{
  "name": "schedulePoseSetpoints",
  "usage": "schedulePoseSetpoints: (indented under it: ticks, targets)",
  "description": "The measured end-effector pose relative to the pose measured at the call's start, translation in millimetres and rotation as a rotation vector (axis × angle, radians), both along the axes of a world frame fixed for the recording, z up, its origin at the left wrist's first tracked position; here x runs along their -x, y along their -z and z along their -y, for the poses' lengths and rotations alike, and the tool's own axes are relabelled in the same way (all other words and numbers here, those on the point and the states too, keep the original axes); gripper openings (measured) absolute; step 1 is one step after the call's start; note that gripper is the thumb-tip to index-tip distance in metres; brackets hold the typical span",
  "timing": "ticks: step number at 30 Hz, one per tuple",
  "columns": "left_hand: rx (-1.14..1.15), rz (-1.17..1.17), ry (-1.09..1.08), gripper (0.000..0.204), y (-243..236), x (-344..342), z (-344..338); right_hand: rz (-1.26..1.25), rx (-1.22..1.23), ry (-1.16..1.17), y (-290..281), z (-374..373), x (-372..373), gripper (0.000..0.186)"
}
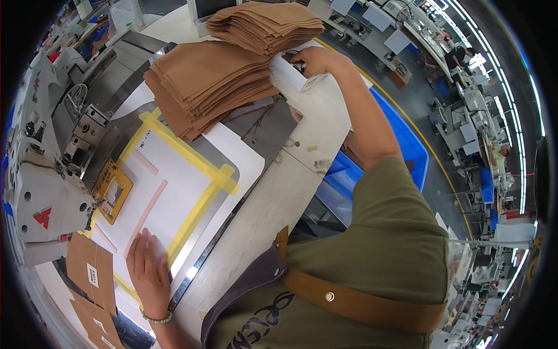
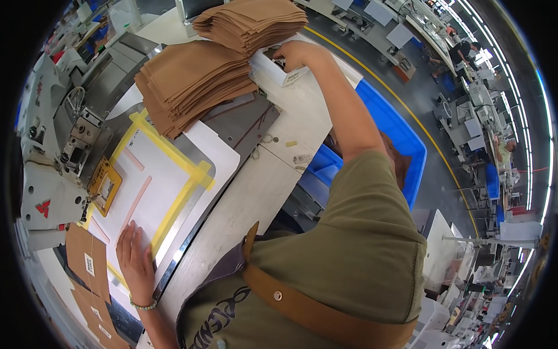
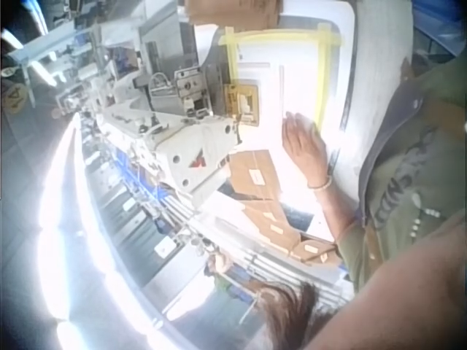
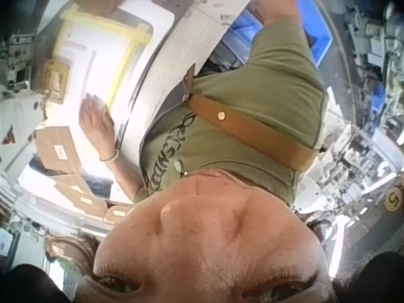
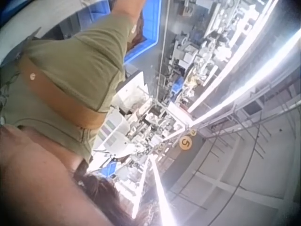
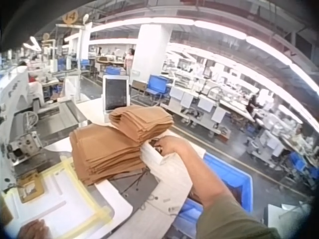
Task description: Sewing brand labels onto leather or fabric panels using an industrial sewing machine.
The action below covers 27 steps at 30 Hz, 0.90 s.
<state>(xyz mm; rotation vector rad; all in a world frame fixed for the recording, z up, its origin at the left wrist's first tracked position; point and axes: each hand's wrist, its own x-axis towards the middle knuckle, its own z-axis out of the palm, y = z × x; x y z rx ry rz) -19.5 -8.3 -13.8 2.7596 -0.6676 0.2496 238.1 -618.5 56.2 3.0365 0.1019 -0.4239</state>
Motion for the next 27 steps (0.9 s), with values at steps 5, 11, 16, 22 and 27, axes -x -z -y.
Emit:
schedulePoseSetpoints:
  ticks: [5, 11, 16, 22, 27]
  targets:
    - [-0.006, -0.016, -0.015, 0.044, -1, 2, -1, -0.014, 0.064, 0.054, 4, -17, -6, 0.072]
    - [0.0, -0.024, -0.001, 0.046, -1, 1, -1, -0.02, 0.046, 0.029, 6, -11, -7, 0.069]
    - [0.01, -0.04, -0.005, 0.045, 0, 2, -2, 0.049, 0.038, -0.038, 12, -8, -8, 0.066]
    - [0.007, -0.015, -0.002, 0.046, -2, 0, 0, 0.121, 0.004, -0.068, 25, 4, -11, 0.058]
    - [0.015, -0.018, -0.007, 0.047, 1, 0, -2, 0.229, -0.105, -0.06, 20, 10, -8, 0.042]
